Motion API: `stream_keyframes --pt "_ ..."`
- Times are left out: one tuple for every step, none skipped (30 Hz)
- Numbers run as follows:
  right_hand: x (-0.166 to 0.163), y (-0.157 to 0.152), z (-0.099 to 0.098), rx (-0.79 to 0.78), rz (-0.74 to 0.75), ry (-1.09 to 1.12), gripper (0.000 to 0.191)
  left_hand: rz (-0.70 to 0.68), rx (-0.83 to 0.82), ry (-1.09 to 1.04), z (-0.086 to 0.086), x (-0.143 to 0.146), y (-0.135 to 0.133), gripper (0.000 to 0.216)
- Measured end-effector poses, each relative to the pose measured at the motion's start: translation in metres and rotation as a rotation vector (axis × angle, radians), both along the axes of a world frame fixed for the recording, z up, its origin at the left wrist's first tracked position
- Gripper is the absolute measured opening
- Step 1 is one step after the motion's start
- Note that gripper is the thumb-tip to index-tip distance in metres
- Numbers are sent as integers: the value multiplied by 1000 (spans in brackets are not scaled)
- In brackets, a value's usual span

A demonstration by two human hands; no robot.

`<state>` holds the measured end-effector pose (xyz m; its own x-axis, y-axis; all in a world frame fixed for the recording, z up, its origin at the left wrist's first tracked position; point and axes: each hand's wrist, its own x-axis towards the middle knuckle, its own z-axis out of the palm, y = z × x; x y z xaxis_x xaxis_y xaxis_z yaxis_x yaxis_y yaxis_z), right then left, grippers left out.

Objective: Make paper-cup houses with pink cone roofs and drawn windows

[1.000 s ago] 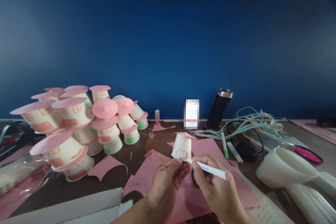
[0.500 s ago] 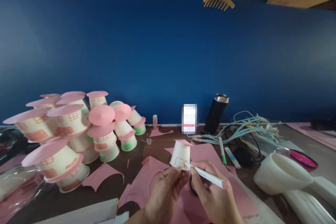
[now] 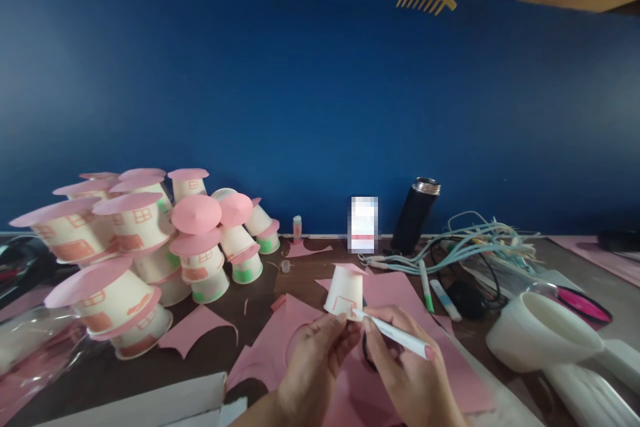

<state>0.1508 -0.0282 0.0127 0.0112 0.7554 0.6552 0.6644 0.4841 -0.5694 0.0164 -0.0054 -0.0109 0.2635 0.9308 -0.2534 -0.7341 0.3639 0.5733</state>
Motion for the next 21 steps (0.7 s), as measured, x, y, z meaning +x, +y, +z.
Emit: stream_keyframes --pt "0 0 0 -21 8 9 10 1 -2 -2 0 0 0 19" --pt "0 -1 0 -42 14 15 10 5 -6 -4 0 0 0 18" --pt "-1 -1 0 -55 18 18 10 8 -8 -5 -1 0 1 16" --pt "-1 -2 0 -65 21 18 11 10 -5 -6 -1 0 1 15" --pt "-1 -2 -1 -74 25 18 11 8 1 -6 -1 0 1 14" --pt "-1 -3 -1 -82 27 19 11 7 7 -5 -1 1 2 13" --pt "-1 -3 -2 -88 27 20 12 5 11 -6 -1 1 2 13" --pt "-1 -3 -2 -91 22 24 11 6 14 -7 -1 1 2 13" --pt "-1 -3 -3 -89 16 28 11 4 16 -7 -1 1 3 13" --pt "0 -2 -4 -79 7 31 10 2 18 -7 -2 1 3 14" --pt "1 -2 -4 -60 -3 33 10 -4 22 -5 -3 1 3 15" --pt "2 -1 -5 -44 -11 34 9 -9 29 -3 -4 1 3 16" --pt "3 0 -6 -34 -16 34 10 -14 35 -2 -4 1 3 17" --pt "3 0 -7 -30 -17 35 10 -16 37 -2 -5 1 3 18" --pt "4 1 -7 -34 -18 37 10 -13 36 -2 -5 1 2 18" --pt "4 1 -8 -42 -20 41 11 -8 33 -2 -5 1 2 18" --pt "5 1 -8 -48 -19 43 11 -5 31 -2 -5 1 1 18" --pt "4 1 -7 -53 -15 40 11 -4 31 0 -4 1 1 18" --pt "4 1 -6 -53 -9 34 11 -4 37 1 -3 1 1 19" --pt "3 0 -5 -56 1 23 11 -9 47 2 -1 1 0 19" --pt "2 -1 -4 -58 11 14 11 -16 62 2 0 0 0 19"
